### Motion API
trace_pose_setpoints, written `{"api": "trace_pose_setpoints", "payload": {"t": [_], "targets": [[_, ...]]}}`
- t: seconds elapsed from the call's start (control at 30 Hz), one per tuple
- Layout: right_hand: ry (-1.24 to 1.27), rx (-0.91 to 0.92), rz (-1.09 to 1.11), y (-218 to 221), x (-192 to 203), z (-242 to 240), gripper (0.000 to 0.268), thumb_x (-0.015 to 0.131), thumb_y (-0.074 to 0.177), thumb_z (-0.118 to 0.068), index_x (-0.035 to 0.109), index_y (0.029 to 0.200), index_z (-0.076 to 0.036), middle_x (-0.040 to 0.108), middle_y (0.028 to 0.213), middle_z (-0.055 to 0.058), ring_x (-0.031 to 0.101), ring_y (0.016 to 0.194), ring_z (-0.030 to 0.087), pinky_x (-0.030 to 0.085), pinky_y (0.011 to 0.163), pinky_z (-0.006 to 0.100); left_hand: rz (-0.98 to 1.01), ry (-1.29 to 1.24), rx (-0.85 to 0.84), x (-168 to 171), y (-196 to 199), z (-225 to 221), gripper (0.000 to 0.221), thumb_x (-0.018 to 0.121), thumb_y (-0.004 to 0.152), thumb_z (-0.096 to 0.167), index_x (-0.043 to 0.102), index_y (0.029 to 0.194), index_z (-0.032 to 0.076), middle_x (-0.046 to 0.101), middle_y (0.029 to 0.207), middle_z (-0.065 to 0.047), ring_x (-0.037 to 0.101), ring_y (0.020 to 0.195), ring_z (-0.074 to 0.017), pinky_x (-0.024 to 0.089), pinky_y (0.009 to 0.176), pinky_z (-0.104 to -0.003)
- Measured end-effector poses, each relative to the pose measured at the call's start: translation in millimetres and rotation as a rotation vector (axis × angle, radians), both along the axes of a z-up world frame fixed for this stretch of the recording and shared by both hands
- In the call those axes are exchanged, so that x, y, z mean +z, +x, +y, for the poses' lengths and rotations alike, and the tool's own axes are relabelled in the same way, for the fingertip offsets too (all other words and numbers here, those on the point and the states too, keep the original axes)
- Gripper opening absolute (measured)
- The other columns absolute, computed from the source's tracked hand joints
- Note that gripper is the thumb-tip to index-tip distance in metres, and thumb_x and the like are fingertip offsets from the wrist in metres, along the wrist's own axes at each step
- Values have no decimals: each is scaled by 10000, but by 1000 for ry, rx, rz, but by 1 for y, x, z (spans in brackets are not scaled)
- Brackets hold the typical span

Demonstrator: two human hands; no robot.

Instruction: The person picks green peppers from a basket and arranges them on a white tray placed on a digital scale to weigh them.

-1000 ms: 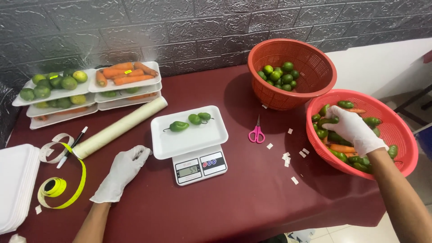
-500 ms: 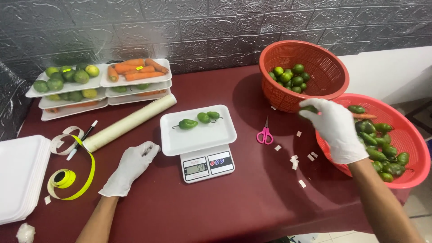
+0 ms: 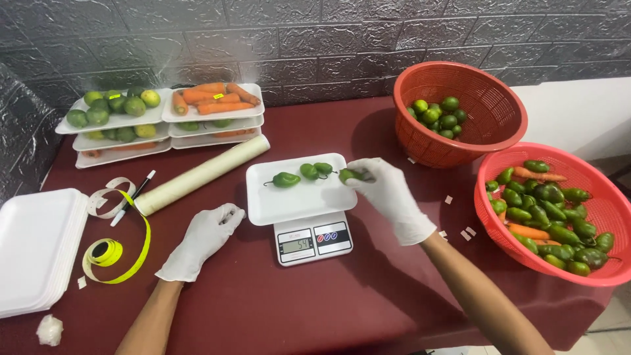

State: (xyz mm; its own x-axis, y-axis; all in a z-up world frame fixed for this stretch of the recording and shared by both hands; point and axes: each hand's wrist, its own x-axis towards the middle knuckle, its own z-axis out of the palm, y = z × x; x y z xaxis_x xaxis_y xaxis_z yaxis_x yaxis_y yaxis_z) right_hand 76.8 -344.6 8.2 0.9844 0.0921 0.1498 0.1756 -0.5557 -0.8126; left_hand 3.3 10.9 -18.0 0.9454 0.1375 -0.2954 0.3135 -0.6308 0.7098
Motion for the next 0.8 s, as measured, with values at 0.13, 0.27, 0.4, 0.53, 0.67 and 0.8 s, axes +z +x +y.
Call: {"api": "trace_pose_setpoints", "payload": {"t": [0.13,0.27,0.4,0.53,0.67,0.8], "targets": [[8,3,5,2,-25,16,429,890,773,-123,759,1177,-186,743,1072,76,747,1008,252,600,915,345,4,-8,4,4,-2,-2,311,596,973,351,782,1028,109,716,761,-105,650,813,-218,517,823,-378],[-94,32,17,-2,-30,28,425,879,785,-196,725,1176,-262,707,1082,2,731,1045,216,607,944,357,-3,-1,-7,8,-5,-3,308,598,971,348,779,1017,102,707,740,-111,649,798,-224,517,810,-387],[-343,76,-96,-13,-26,35,364,855,805,-231,706,1137,-257,690,1065,-23,728,1037,224,609,934,372,6,-7,-13,7,-4,-2,304,606,964,348,781,1032,109,698,734,-116,645,795,-225,513,818,-384],[-437,92,-84,-9,-25,37,269,809,851,-314,733,1108,-294,676,1102,-61,711,1042,209,612,900,373,-13,-7,-16,-1,0,1,296,615,964,342,774,1047,106,712,754,-130,660,810,-234,519,830,-390],[-535,124,-112,-6,-25,37,215,781,866,-333,758,1076,-294,686,1107,-69,708,1027,218,606,878,388,-16,-2,-22,-2,0,1,309,610,966,359,776,1050,113,719,750,-123,662,809,-235,521,832,-393],[-466,82,-99,-6,-18,35,229,778,865,-385,757,1088,-334,695,1107,-63,704,1049,208,598,874,389,-13,-33,-2,5,-5,-1,288,614,965,341,778,1026,113,706,733,-104,644,789,-216,517,815,-379]]}}
